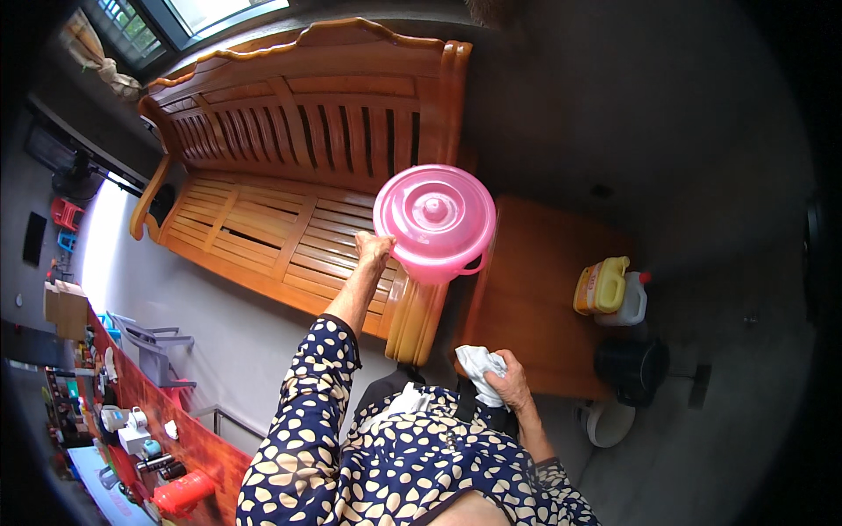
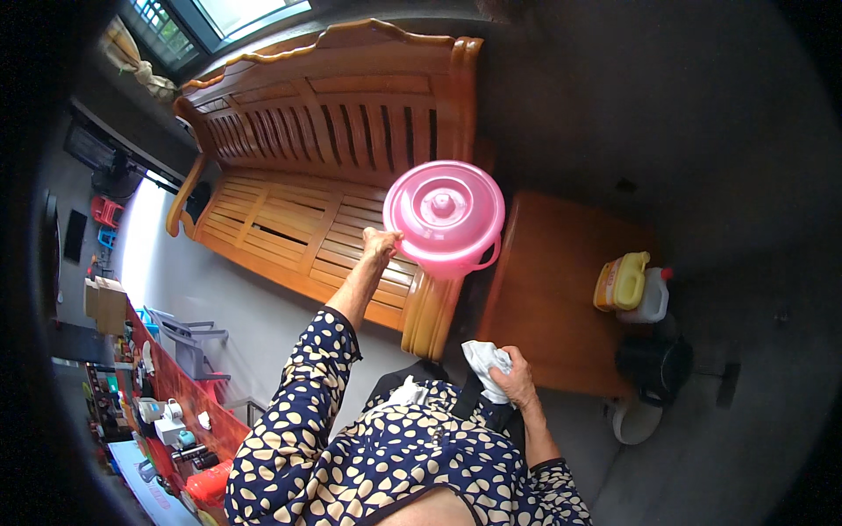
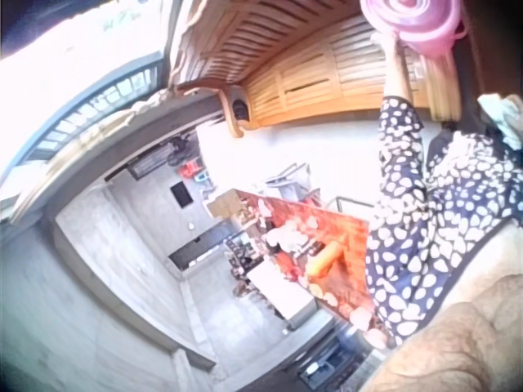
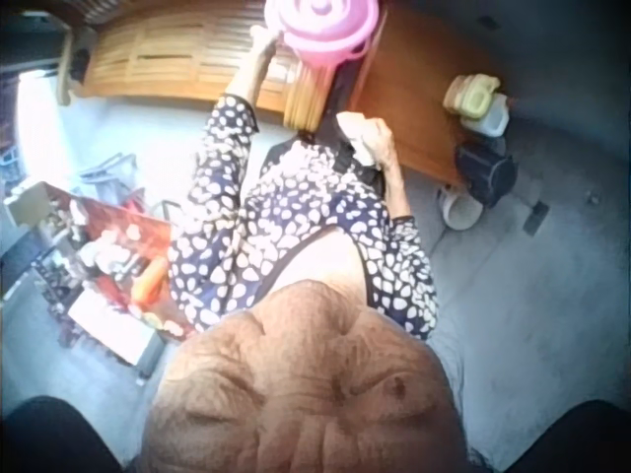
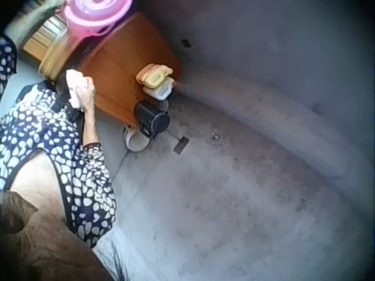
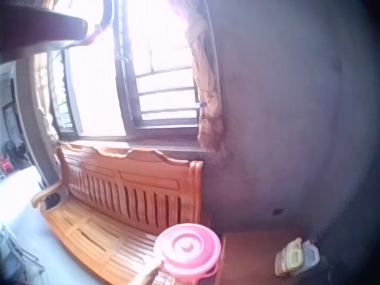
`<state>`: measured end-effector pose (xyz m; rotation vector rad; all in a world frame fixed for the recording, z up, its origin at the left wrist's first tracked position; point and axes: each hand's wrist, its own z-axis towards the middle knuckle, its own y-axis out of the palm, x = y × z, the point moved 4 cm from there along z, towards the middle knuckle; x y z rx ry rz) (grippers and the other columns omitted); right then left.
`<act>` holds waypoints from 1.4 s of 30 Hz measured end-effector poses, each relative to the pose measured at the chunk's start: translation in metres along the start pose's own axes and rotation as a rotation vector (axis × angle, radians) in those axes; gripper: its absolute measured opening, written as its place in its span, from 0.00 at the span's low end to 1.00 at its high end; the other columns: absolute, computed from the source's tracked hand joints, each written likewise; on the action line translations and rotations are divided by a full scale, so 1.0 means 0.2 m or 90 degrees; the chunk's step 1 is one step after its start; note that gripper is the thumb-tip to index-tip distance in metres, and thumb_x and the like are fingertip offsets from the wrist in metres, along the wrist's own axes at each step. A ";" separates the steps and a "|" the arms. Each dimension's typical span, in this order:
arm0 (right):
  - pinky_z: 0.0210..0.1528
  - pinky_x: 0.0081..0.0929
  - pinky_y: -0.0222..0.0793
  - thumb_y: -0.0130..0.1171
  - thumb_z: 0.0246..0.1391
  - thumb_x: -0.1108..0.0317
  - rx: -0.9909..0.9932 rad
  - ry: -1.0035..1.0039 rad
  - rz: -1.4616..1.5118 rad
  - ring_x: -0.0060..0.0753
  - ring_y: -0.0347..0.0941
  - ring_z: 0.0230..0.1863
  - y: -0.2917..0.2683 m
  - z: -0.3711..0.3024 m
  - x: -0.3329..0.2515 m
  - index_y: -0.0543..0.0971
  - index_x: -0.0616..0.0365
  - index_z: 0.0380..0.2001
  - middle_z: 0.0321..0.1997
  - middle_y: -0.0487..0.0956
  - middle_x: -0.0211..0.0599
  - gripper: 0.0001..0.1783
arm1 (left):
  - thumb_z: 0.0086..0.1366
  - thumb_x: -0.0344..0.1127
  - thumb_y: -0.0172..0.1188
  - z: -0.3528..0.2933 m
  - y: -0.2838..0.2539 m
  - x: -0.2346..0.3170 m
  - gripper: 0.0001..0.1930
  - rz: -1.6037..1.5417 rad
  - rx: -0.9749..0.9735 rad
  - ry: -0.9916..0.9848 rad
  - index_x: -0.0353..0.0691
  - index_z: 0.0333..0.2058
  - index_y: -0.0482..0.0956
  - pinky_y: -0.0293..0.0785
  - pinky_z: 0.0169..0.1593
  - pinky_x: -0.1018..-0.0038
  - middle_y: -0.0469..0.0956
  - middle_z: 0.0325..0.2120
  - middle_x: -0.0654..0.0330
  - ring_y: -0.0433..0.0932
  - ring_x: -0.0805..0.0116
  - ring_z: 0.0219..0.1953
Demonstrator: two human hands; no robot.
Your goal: The person wipes a wooden table surface with a cloth, moving a pink container and a yellow bottle to reach the area. They then wipe the white and yellow bottles individually with the cloth before placing them back on the table. Finally, the person wipes the pink container and places the cloth inside it.
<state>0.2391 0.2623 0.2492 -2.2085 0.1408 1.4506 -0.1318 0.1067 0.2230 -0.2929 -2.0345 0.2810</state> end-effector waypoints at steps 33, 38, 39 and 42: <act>0.23 0.25 0.63 0.61 0.46 0.64 0.133 0.129 0.135 0.19 0.68 0.21 -0.49 0.76 -0.08 0.78 0.68 0.21 0.19 0.76 0.32 0.14 | 0.54 0.22 0.61 -0.49 0.26 -0.09 0.19 -0.223 -0.277 0.116 0.41 0.34 0.58 0.78 0.24 0.78 0.71 0.27 0.59 0.76 0.74 0.26; 0.25 0.23 0.65 0.61 0.47 0.65 0.227 0.108 0.062 0.19 0.70 0.23 -0.64 0.51 0.02 0.79 0.67 0.23 0.20 0.77 0.29 0.12 | 0.52 0.21 0.61 -0.64 0.41 -0.24 0.19 -0.098 -0.221 0.208 0.40 0.35 0.59 0.72 0.31 0.82 0.65 0.27 0.64 0.70 0.77 0.26; 0.26 0.24 0.65 0.62 0.46 0.65 0.249 0.105 0.039 0.19 0.69 0.23 -0.65 0.47 0.04 0.79 0.67 0.22 0.20 0.77 0.29 0.13 | 0.51 0.20 0.61 -0.65 0.43 -0.29 0.19 -0.073 -0.223 0.199 0.40 0.36 0.59 0.72 0.31 0.82 0.65 0.27 0.64 0.70 0.77 0.26; 0.28 0.26 0.65 0.62 0.45 0.62 0.251 0.125 -0.035 0.19 0.69 0.24 -0.68 0.42 0.10 0.79 0.67 0.23 0.19 0.76 0.29 0.15 | 0.49 0.23 0.64 -0.74 0.45 -0.32 0.20 -0.044 -0.201 0.171 0.39 0.36 0.62 0.70 0.30 0.78 0.66 0.25 0.64 0.67 0.76 0.26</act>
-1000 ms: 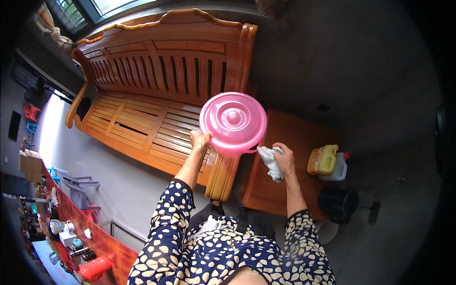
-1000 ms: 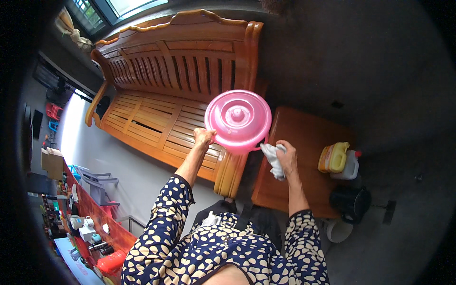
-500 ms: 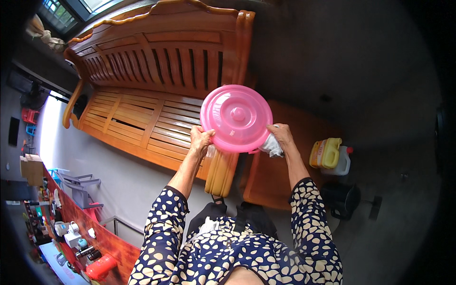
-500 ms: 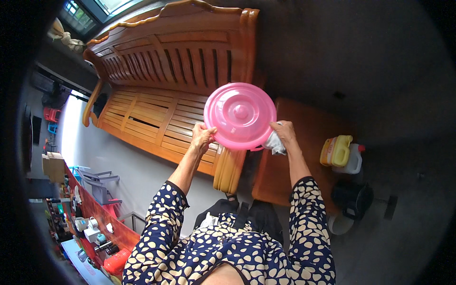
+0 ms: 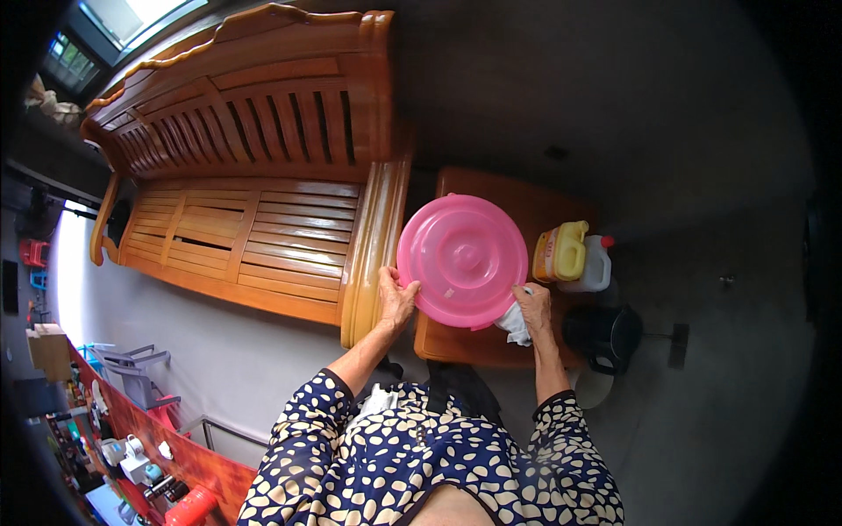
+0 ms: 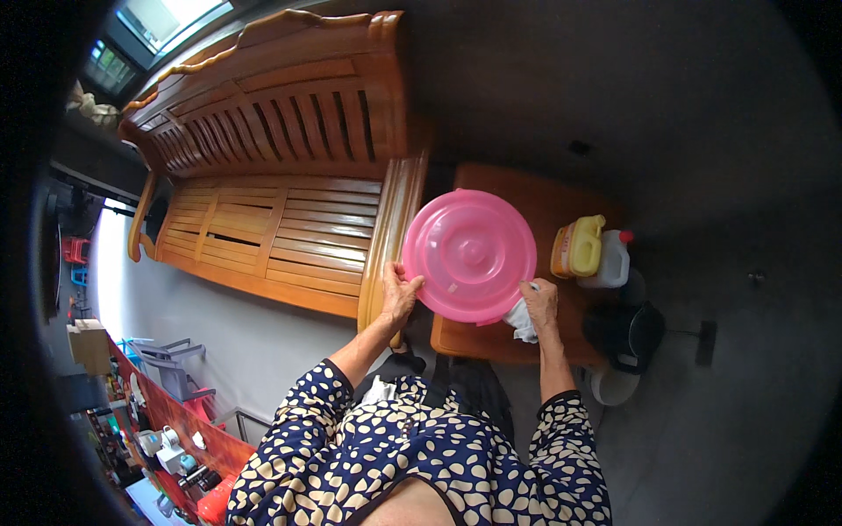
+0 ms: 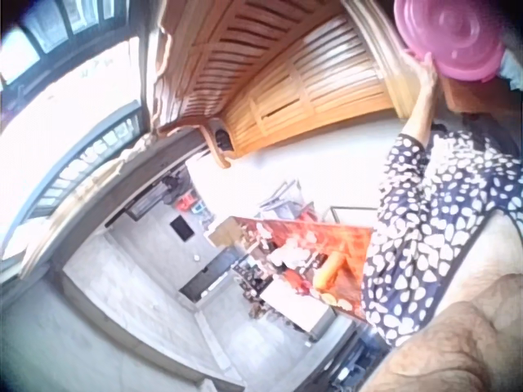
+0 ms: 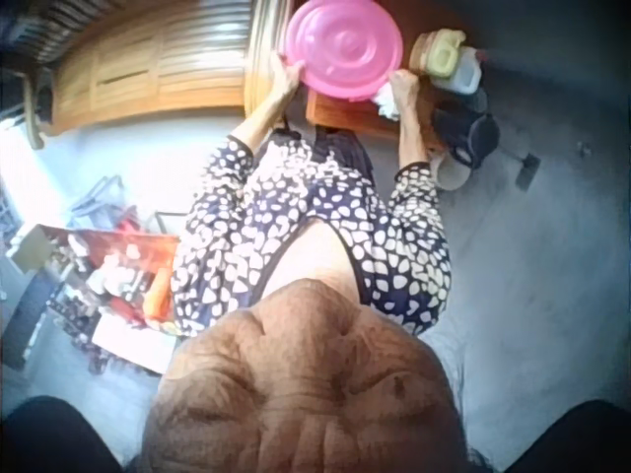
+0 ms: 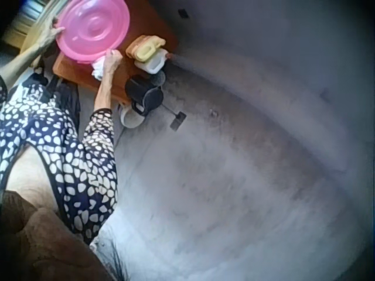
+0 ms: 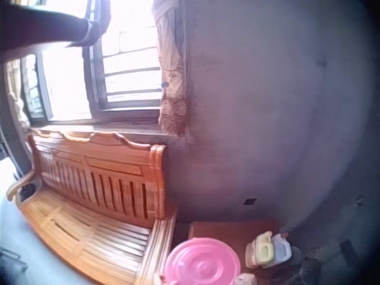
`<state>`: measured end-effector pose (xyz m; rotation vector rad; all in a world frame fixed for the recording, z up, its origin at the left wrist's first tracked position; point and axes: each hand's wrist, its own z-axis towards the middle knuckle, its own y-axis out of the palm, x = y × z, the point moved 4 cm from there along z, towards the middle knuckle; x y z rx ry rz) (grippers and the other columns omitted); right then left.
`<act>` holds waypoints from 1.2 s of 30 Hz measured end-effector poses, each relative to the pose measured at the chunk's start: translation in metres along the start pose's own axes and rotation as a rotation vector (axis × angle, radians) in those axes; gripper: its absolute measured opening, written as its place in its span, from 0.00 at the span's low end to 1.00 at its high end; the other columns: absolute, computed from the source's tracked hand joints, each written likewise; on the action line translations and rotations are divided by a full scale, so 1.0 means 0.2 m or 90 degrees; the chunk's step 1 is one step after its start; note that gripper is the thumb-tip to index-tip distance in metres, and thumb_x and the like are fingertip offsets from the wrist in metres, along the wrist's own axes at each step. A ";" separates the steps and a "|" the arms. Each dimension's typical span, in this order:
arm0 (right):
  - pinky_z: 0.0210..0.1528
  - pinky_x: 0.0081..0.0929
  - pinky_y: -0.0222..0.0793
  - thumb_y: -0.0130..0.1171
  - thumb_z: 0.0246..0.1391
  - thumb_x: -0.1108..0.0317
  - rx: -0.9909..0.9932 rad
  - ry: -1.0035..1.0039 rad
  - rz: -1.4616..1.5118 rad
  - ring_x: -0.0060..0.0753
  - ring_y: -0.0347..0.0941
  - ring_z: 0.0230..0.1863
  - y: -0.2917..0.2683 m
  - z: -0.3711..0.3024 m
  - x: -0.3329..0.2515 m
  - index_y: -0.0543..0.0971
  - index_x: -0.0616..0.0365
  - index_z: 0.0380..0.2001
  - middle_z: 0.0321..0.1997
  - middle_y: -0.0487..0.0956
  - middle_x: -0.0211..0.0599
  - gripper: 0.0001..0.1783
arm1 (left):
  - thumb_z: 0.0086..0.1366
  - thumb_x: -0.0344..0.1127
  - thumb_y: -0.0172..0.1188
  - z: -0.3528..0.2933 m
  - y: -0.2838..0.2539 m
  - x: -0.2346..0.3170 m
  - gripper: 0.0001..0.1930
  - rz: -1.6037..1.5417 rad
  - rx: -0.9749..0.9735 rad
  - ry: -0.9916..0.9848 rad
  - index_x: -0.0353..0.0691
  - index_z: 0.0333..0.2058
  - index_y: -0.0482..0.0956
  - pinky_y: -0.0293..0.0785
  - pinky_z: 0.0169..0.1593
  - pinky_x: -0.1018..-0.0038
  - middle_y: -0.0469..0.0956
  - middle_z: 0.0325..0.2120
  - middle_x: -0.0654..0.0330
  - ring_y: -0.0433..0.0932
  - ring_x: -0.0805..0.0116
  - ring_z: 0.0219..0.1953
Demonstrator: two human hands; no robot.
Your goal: The person wipes a wooden table surface with a cloth, moving a pink container and a yellow bottle to reach the area. They then wipe the white and yellow bottles individually with the cloth before placing them back on the table. Finally, the person wipes the pink container and places the cloth inside it.
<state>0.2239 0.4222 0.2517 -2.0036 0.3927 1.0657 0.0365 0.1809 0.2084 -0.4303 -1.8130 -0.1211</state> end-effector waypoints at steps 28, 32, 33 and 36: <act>0.31 0.34 0.66 0.58 0.48 0.57 -0.062 -0.110 -0.115 0.36 0.72 0.24 -0.08 -0.08 -0.12 0.77 0.67 0.26 0.21 0.76 0.47 0.19 | 0.55 0.27 0.64 -0.16 -0.04 0.26 0.17 -0.473 -0.227 -0.223 0.36 0.43 0.71 0.78 0.42 0.75 0.79 0.35 0.58 0.79 0.69 0.37; 0.29 0.33 0.64 0.58 0.50 0.57 -0.131 -0.091 -0.094 0.32 0.70 0.22 -0.08 -0.15 -0.17 0.76 0.67 0.24 0.19 0.73 0.49 0.19 | 0.58 0.31 0.63 -0.21 -0.05 0.30 0.13 -0.569 -0.222 -0.276 0.36 0.41 0.74 0.79 0.41 0.72 0.80 0.35 0.56 0.80 0.67 0.37; 0.30 0.30 0.65 0.58 0.51 0.59 -0.164 -0.089 -0.125 0.26 0.69 0.24 -0.09 -0.16 -0.18 0.77 0.67 0.25 0.19 0.75 0.42 0.18 | 0.59 0.31 0.62 -0.21 -0.05 0.30 0.12 -0.583 -0.214 -0.253 0.35 0.40 0.75 0.80 0.40 0.71 0.80 0.34 0.55 0.80 0.66 0.37; 0.33 0.23 0.67 0.57 0.53 0.65 -0.168 -0.073 0.032 0.21 0.70 0.28 -0.21 -0.17 -0.10 0.79 0.63 0.27 0.26 0.77 0.29 0.11 | 0.60 0.32 0.60 -0.26 -0.11 0.35 0.12 -0.600 -0.206 -0.215 0.34 0.41 0.75 0.81 0.38 0.68 0.80 0.35 0.53 0.80 0.64 0.37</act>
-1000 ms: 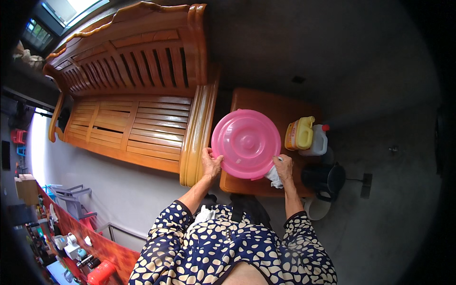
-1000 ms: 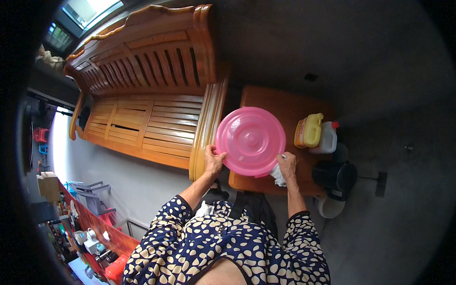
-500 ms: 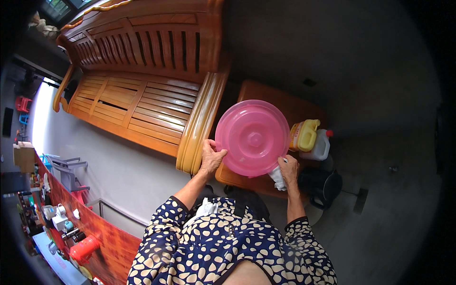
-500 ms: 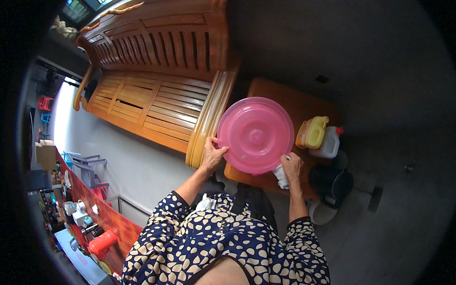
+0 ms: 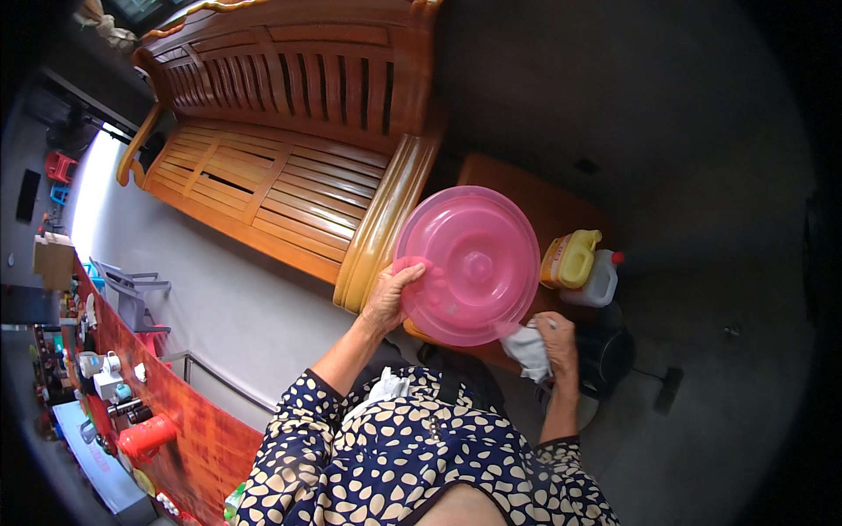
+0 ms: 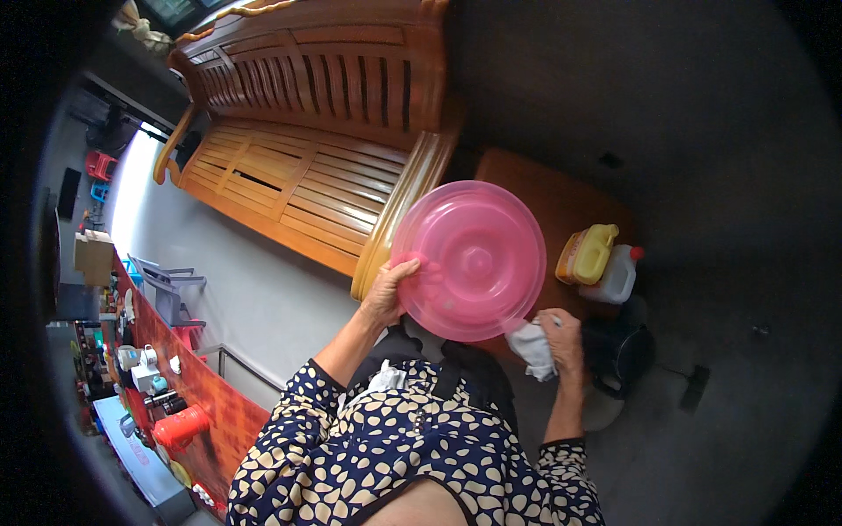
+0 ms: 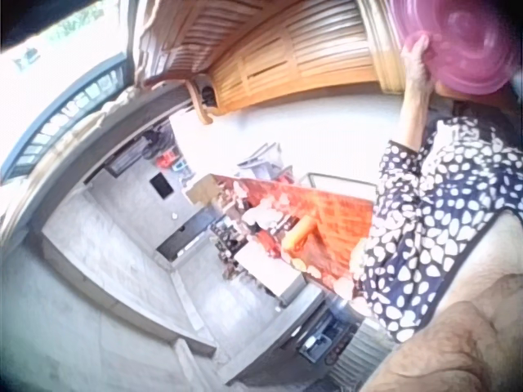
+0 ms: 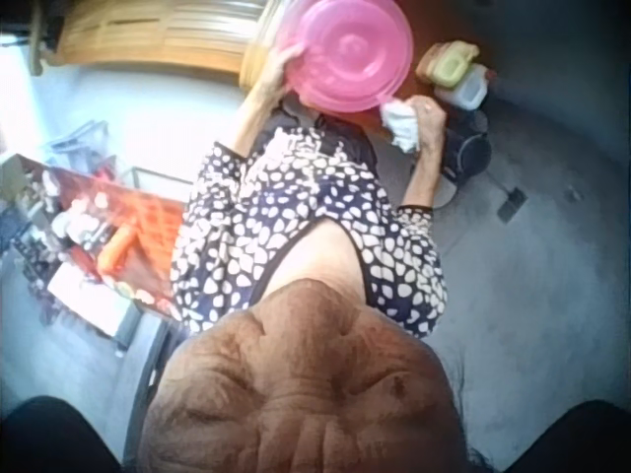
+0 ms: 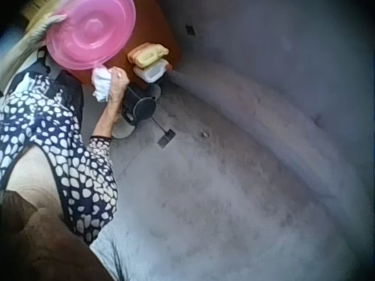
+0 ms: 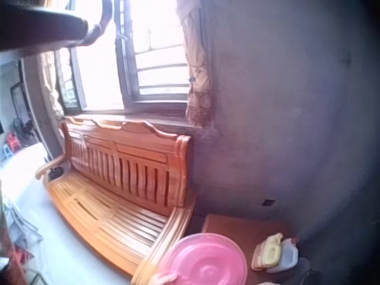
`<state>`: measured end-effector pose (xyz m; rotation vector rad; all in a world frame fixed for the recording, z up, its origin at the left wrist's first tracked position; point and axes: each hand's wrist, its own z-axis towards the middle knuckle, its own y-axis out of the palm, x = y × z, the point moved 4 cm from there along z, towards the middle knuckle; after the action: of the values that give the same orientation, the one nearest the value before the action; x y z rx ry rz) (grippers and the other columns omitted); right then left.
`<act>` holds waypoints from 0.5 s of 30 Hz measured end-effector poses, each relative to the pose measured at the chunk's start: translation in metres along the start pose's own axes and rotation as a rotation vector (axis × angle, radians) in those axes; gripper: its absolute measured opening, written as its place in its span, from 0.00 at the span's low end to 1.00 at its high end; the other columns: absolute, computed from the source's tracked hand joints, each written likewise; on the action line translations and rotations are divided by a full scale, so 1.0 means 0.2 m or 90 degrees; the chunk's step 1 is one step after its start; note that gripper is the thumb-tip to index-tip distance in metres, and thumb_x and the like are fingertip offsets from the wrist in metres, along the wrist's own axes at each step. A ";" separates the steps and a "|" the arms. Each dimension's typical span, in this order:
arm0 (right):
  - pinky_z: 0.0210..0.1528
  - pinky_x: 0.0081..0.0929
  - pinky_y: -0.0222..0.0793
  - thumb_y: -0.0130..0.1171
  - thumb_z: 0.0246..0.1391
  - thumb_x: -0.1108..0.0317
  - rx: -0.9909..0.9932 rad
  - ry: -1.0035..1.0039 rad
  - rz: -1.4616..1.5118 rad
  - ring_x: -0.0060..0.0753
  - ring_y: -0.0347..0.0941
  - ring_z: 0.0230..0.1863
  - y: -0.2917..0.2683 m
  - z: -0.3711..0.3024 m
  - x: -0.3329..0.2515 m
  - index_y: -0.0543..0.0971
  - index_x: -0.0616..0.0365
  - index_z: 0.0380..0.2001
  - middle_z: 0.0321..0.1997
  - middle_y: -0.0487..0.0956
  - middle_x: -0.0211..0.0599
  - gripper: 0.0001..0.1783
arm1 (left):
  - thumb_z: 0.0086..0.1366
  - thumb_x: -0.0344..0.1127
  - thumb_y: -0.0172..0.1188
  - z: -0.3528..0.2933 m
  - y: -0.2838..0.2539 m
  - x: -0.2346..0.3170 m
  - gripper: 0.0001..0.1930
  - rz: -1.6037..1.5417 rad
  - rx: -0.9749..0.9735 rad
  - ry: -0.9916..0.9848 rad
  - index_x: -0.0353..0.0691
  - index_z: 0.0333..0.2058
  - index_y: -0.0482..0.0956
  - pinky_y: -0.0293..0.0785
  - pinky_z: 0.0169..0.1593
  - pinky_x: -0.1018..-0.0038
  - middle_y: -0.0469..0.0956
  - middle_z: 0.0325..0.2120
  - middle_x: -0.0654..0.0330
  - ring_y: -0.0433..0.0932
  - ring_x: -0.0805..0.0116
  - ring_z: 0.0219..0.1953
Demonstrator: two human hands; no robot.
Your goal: The person wipes a wooden table surface with a cloth, moving a pink container and a yellow bottle to reach the area. They then wipe the white and yellow bottles individually with the cloth before placing them back on the table. Finally, the person wipes the pink container and places the cloth inside it.
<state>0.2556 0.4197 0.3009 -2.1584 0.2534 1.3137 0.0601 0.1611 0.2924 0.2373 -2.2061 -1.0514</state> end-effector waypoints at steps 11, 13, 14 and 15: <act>0.45 0.31 0.69 0.61 0.43 0.68 0.093 -0.418 0.017 0.37 0.69 0.42 0.42 -0.17 -0.70 0.72 0.59 0.50 0.48 0.70 0.42 0.26 | 0.62 0.32 0.58 -0.26 0.16 0.02 0.15 0.024 -0.014 0.050 0.35 0.47 0.72 0.79 0.41 0.73 0.78 0.37 0.54 0.79 0.69 0.38; 0.52 0.37 0.61 0.65 0.39 0.64 0.057 -0.521 -0.120 0.41 0.65 0.49 0.59 -0.22 -0.78 0.75 0.53 0.48 0.53 0.67 0.41 0.27 | 0.62 0.31 0.58 -0.27 0.15 0.03 0.15 0.013 -0.033 0.061 0.35 0.47 0.72 0.78 0.43 0.74 0.78 0.39 0.56 0.78 0.70 0.39; 0.56 0.40 0.56 0.67 0.37 0.62 0.089 -0.638 -0.272 0.43 0.63 0.53 0.66 -0.26 -0.81 0.78 0.49 0.46 0.56 0.65 0.40 0.27 | 0.62 0.31 0.58 -0.29 0.12 0.04 0.15 0.005 -0.034 0.071 0.35 0.47 0.72 0.78 0.43 0.74 0.78 0.40 0.56 0.78 0.70 0.40; 0.62 0.43 0.45 0.67 0.35 0.62 0.098 -0.631 -0.285 0.45 0.57 0.60 0.69 -0.30 -0.86 0.80 0.45 0.42 0.60 0.65 0.43 0.23 | 0.62 0.30 0.58 -0.32 0.10 0.07 0.15 0.004 -0.039 0.081 0.36 0.47 0.72 0.77 0.44 0.75 0.77 0.41 0.58 0.77 0.71 0.41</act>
<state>0.1531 0.2499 0.4147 -1.1269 -0.4806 1.8041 0.0943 0.1281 0.3425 0.2626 -2.0572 -1.0700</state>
